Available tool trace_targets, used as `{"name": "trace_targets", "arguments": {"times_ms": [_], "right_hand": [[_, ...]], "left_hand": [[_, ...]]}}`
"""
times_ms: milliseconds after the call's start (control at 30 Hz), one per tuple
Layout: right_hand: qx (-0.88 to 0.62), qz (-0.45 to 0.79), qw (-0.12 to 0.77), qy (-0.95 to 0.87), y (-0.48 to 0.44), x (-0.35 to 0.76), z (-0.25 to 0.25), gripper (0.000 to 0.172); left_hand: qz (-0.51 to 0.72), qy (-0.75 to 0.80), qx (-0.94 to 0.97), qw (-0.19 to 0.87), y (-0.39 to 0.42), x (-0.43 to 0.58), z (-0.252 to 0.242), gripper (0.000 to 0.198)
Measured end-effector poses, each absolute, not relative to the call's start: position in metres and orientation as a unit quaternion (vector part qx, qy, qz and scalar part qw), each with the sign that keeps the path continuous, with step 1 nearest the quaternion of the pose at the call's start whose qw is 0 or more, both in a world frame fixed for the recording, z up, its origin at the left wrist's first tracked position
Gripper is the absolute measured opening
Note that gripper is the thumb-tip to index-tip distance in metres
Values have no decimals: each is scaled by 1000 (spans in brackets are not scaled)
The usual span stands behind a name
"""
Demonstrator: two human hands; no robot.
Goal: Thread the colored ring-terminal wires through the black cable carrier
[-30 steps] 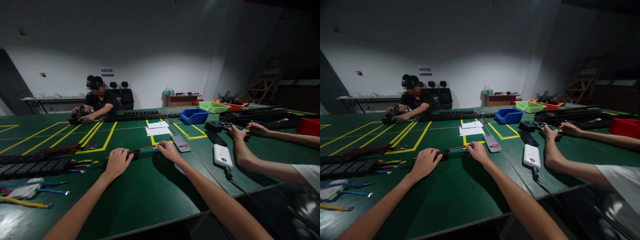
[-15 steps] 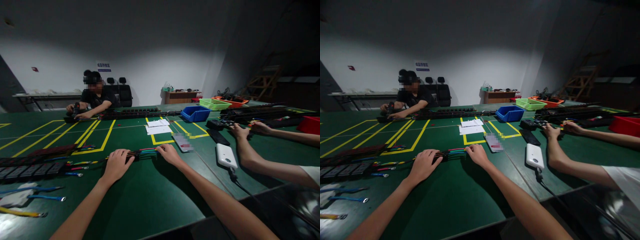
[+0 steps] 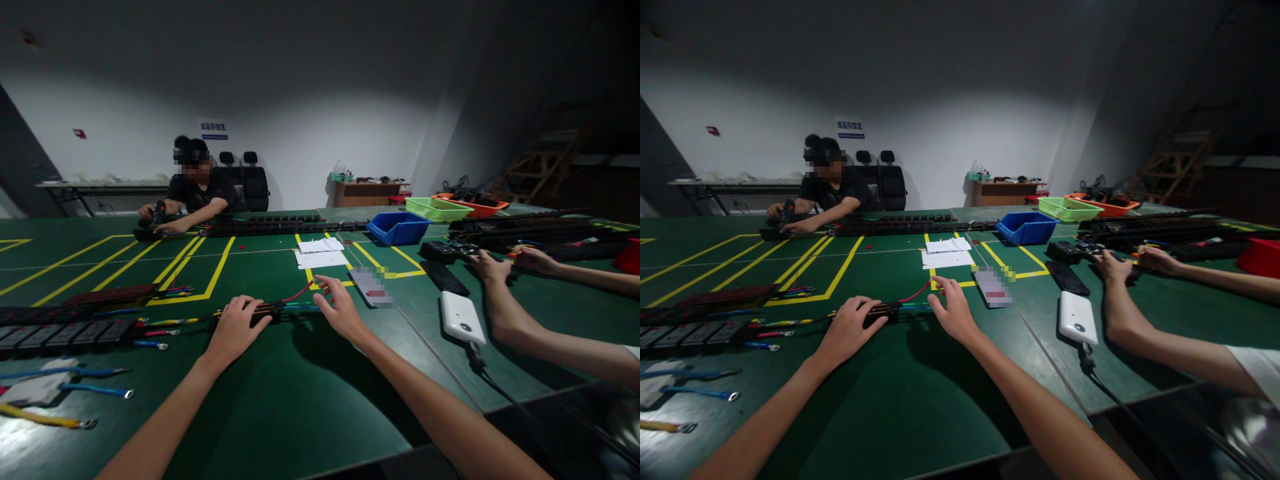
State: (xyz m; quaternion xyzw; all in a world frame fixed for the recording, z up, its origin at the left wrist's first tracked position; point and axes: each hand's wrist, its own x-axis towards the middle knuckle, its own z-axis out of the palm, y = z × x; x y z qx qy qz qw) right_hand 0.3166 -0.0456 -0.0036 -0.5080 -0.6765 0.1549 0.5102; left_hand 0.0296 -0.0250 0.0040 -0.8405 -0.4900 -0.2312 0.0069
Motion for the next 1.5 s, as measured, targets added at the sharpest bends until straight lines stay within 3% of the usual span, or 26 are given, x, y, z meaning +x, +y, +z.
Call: {"name": "trace_targets", "arguments": {"times_ms": [133, 267, 533, 733, 867, 1033, 1133, 1367, 1500], "right_hand": [[-609, 123, 422, -661, -36, 327, -14, 33], [-635, 152, 336, -679, -30, 333, -18, 39], [-502, 271, 538, -620, -37, 322, -8, 39], [-483, 205, 517, -676, -44, 319, -2, 44], [-596, 142, 442, -655, -35, 328, -11, 31], [-653, 120, 290, -689, -31, 332, -16, 50], [-647, 133, 328, -675, -33, 328, -15, 42], [-503, 289, 554, -597, -38, 321, -5, 37], [-423, 295, 559, -649, -48, 312, 3, 42]], "left_hand": [[-232, -494, -838, -1, -24, 29, 3, 46], [-229, -496, -838, 1, -23, 29, 2, 47], [-233, -494, -838, 14, -21, 30, 0, 44], [-235, -491, -839, 20, -20, 29, -2, 45], [-228, -492, -840, 16, -20, 29, -2, 45], [-232, -493, -839, 10, -20, 28, -4, 45], [-232, -493, -838, 9, -21, 28, -3, 46], [-231, -493, -839, 10, -21, 30, -1, 45], [-232, -494, -838, 20, -20, 30, -2, 42]]}}
